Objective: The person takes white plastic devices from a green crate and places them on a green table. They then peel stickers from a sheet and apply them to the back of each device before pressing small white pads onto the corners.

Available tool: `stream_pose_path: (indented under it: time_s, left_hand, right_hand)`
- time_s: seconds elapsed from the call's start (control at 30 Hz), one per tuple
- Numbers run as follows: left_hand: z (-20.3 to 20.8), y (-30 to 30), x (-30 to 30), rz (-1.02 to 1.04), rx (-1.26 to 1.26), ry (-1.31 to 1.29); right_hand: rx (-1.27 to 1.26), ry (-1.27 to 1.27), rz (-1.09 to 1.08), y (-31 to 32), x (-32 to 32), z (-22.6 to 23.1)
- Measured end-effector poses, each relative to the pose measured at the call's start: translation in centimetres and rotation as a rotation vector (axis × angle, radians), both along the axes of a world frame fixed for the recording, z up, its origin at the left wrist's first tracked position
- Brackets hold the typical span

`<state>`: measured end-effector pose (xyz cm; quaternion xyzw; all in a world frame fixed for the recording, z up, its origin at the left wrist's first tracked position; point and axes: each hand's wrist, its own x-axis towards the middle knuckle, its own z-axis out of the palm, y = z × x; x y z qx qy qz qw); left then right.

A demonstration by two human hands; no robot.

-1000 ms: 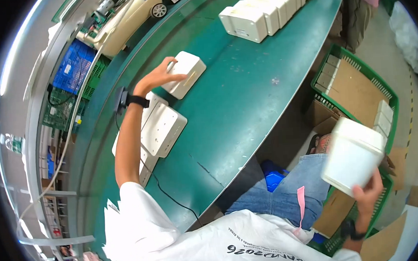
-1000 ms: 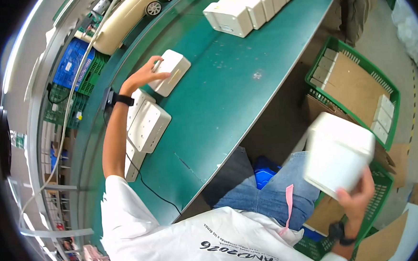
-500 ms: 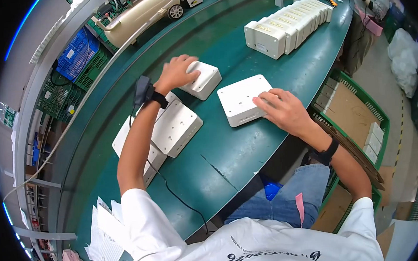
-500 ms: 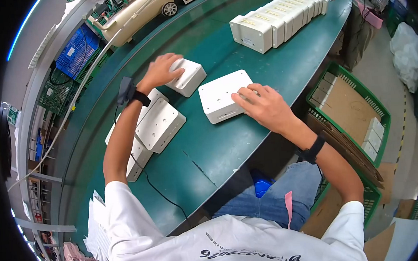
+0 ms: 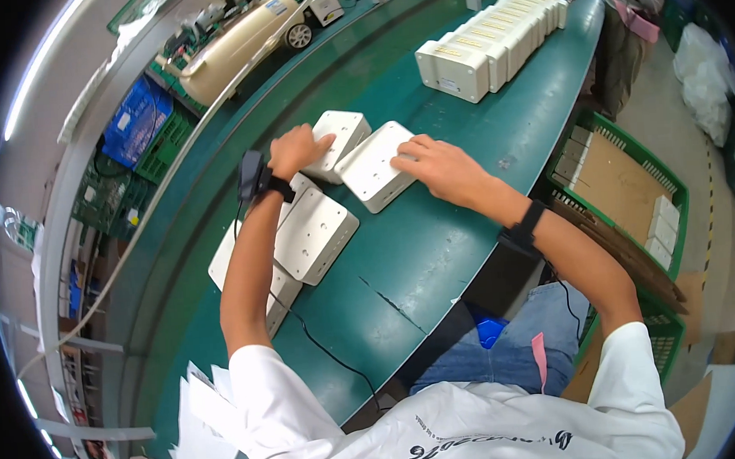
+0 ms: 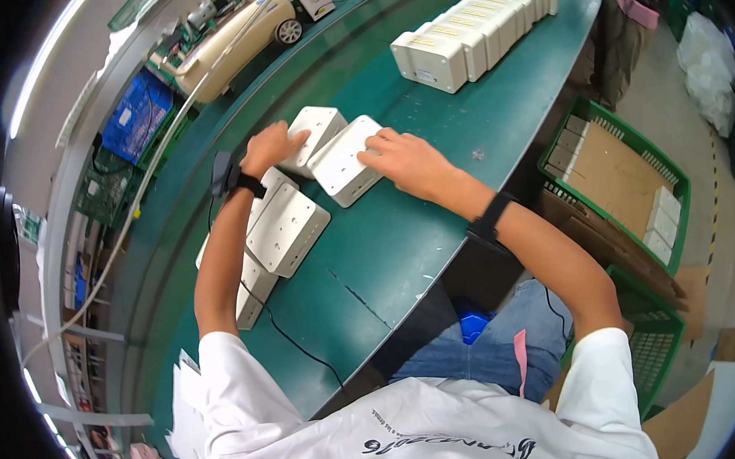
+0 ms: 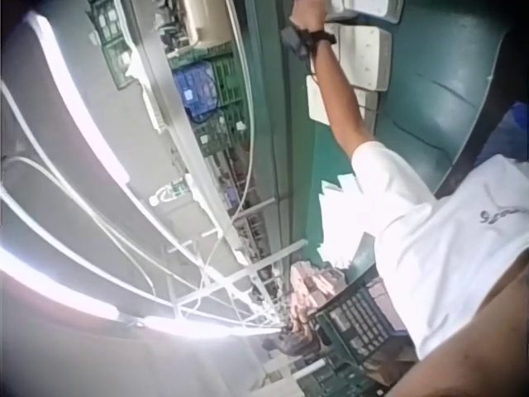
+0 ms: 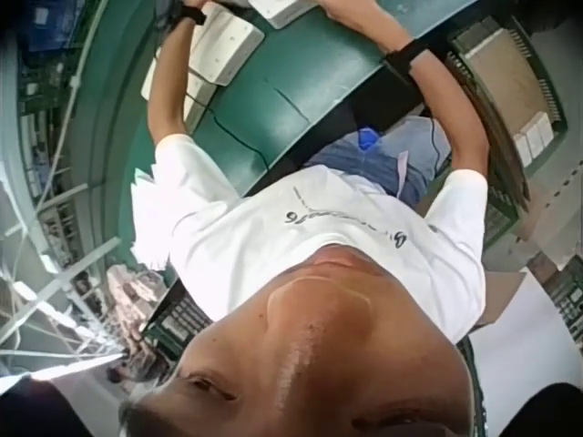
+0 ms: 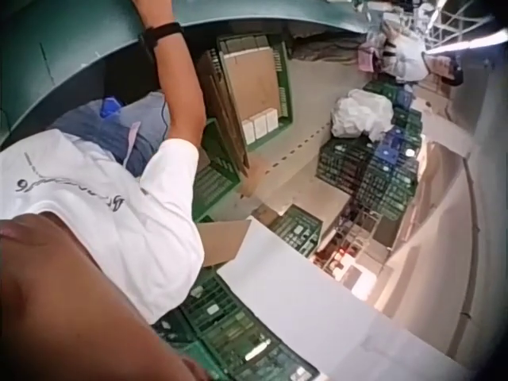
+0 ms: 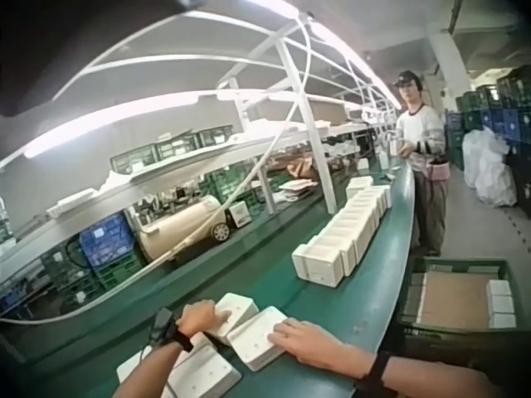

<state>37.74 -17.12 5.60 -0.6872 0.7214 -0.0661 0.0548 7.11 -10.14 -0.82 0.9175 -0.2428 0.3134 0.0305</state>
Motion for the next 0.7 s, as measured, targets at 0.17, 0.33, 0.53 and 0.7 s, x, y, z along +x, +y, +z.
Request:
stream_pose_path:
  time_s: [0.17,0.33,0.53,0.7]
  left_hand:
    - [-0.4,0.5,1.7,-0.075,-0.079,0.037]
    - [-0.9,5.8,-6.4,-0.701,-0.215,0.304]
    - [-2.8,15.2,-15.8,-0.93,0.13,0.163]
    - [-6.6,14.0,-18.6,-0.651,0.196,0.254]
  right_hand:
    - [0.168,-0.028,0.1,-0.6,2.5,0.2]
    - [0.158,-0.611,-0.047,7.3,-1.9,0.0]
    - [0.194,-1.045,-1.113,27.6,-20.4,-17.4]
    - [0.747,-1.446,-2.299,53.4,-25.0,-43.5]
